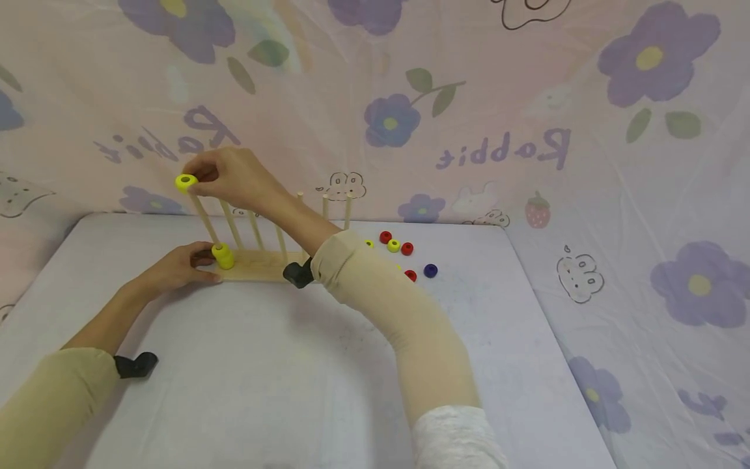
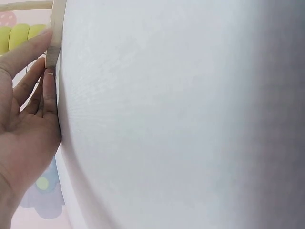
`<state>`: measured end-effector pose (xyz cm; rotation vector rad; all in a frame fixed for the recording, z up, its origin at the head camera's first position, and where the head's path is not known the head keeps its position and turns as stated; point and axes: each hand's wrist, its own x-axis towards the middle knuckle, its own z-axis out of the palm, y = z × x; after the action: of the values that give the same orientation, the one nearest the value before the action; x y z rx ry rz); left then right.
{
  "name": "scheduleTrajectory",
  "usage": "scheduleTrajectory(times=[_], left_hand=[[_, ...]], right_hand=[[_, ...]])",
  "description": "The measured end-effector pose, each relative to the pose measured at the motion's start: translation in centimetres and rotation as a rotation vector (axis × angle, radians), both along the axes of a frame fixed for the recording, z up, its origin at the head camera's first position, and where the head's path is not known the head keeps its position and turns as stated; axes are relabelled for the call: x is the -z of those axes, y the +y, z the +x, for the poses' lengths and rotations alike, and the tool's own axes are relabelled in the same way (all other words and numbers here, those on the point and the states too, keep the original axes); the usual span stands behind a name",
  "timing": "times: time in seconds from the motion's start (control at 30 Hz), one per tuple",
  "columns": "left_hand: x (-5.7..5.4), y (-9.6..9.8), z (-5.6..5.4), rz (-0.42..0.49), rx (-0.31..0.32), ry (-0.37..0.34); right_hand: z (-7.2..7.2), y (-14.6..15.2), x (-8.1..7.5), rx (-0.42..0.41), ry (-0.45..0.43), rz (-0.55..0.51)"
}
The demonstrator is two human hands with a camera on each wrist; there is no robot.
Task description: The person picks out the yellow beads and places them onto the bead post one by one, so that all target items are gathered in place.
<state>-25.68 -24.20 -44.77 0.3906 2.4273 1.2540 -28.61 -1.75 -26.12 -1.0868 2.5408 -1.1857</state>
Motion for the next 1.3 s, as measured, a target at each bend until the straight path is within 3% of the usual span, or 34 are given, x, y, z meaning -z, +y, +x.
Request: scheduleTrajectory(times=[0.6, 1.17, 1.3], left_hand=[[-0.05, -0.22, 0.17, 0.006, 0.004, -0.004], [0.21, -0.06, 0.01, 0.005, 0.009, 0.013], [0.21, 0.04, 0.01, -0.007, 0.006, 0.025]], right_hand=[[-0.09, -0.55, -0.19, 0.016, 0.0, 0.141], [-0.02, -0.06, -0.21, 0.03, 0.007, 0.174], [-0.07, 0.23, -0.14, 0.034, 0.03, 0.111]])
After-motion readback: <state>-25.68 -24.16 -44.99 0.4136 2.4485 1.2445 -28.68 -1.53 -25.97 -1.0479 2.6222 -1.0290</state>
